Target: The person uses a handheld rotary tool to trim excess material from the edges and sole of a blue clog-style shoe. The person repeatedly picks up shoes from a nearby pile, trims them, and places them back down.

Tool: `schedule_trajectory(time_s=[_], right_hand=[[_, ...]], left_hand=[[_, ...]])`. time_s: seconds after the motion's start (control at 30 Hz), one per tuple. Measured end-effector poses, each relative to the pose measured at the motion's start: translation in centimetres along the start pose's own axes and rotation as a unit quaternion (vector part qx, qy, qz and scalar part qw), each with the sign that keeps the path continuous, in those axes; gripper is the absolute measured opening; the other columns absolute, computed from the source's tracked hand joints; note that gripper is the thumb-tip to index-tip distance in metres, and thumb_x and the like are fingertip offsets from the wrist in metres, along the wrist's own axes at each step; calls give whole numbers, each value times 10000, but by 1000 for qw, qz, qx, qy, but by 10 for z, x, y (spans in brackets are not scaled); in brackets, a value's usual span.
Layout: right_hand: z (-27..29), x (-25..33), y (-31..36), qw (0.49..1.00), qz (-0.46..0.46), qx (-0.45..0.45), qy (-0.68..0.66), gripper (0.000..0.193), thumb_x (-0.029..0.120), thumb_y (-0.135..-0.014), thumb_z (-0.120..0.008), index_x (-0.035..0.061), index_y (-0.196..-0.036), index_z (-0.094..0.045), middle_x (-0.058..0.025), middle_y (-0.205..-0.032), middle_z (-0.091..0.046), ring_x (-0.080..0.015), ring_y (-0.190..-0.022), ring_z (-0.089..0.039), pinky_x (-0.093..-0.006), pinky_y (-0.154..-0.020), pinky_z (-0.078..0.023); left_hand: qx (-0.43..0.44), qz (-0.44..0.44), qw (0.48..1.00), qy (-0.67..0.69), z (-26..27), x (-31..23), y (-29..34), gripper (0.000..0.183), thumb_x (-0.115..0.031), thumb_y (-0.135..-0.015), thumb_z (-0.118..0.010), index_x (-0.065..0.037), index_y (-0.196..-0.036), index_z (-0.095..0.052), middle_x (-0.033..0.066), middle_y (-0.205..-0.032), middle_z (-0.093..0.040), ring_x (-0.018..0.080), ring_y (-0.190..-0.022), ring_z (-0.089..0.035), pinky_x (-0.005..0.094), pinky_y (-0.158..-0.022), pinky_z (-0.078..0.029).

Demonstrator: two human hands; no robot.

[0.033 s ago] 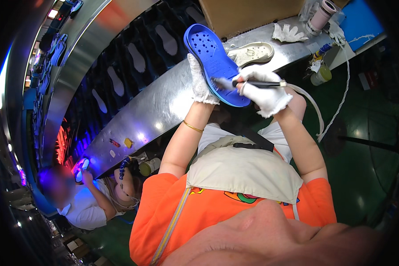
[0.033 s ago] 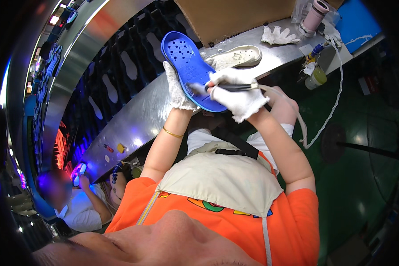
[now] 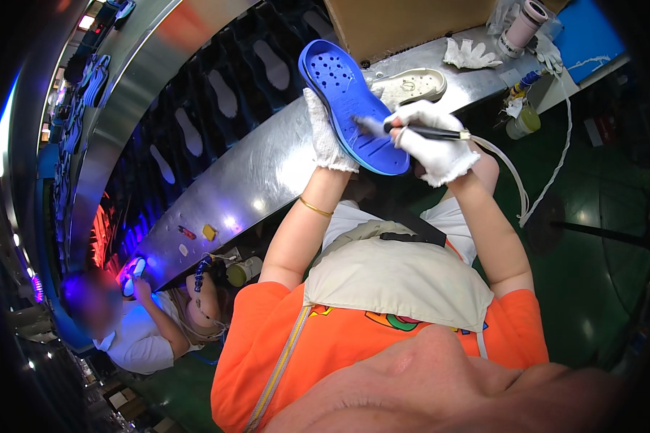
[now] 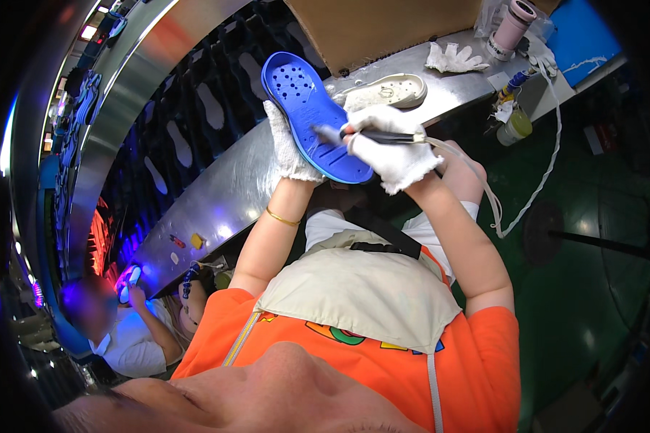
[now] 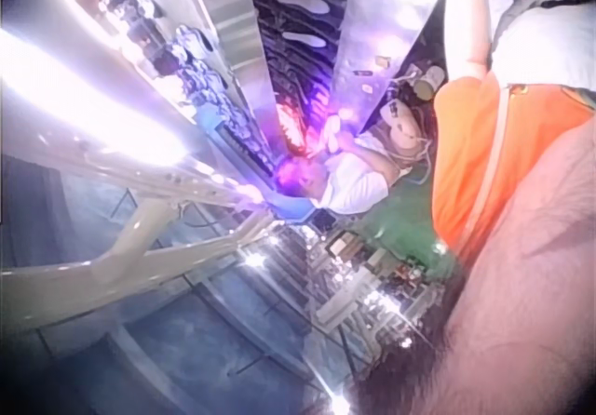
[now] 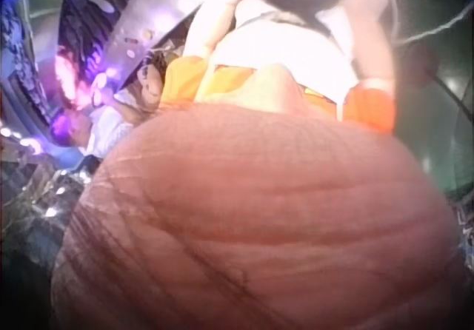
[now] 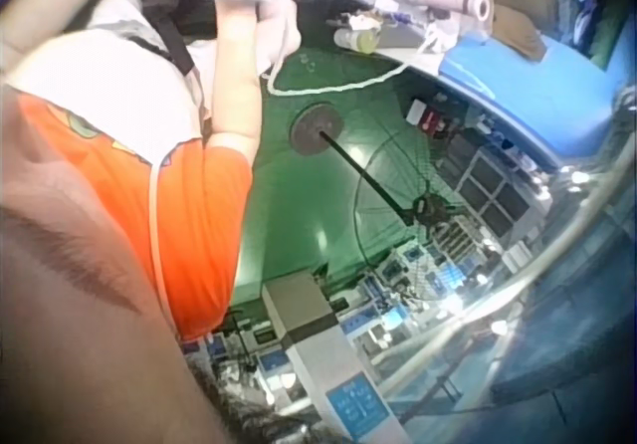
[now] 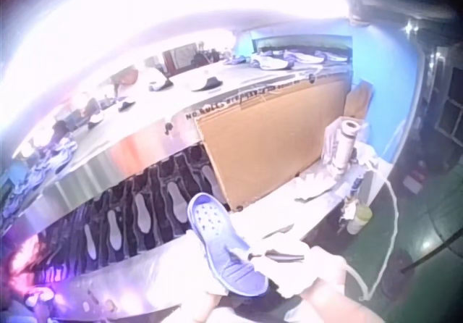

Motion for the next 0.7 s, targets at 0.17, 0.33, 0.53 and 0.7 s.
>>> schedule_trajectory(time_s=[0.17, 0.33, 0.53, 0.7], right_hand=[[6, -4, 0, 996, 20, -52, -70, 94, -23, -788, -622, 3, -876, -597, -56, -847, -630, -103, -765, -599, -235, -725, -495], [-23, 2, 20, 995, -10, 31, -92, 125, -37, -739, -638, 18, -835, -579, -58, -816, -595, -112, -783, -576, -262, -718, -481], [-21, -7, 17, 995, 28, -1, -95, 99, -35, -760, -615, 2, -848, -587, -69, -861, -604, -109, -768, -579, -264, -707, -486], [-10, -4, 11, 992, 17, 43, -117, 89, -49, -739, -615, 10, -802, -593, -71, -858, -605, -116, -750, -588, -264, -694, -490]], left_hand=[[2, 49, 995, 87, -34, 9, 30, 694, -642, -857, -360, -100, -1281, -448, 131, -1179, -556, 285, -1057, -551, 432, -923, -460], [123, 45, 989, 65, -6, 5, 13, 734, -652, -856, -351, -60, -1283, -431, 146, -1231, -524, 302, -1086, -533, 449, -935, -450], [78, 13, 997, -8, -19, -5, 14, 799, -694, -830, -354, -89, -1351, -374, 156, -1302, -465, 329, -1158, -479, 459, -998, -387], [66, 24, 997, -24, -28, -11, 12, 856, -714, -800, -389, -79, -1373, -347, 162, -1326, -451, 305, -1133, -519, 446, -961, -435]])
Point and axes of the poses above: each hand's wrist, its own y-axis away from the middle knuckle, its own z-axis out of the back of the hand, x = y × z, the point moved 3 cm from there along -y, towards the middle knuckle
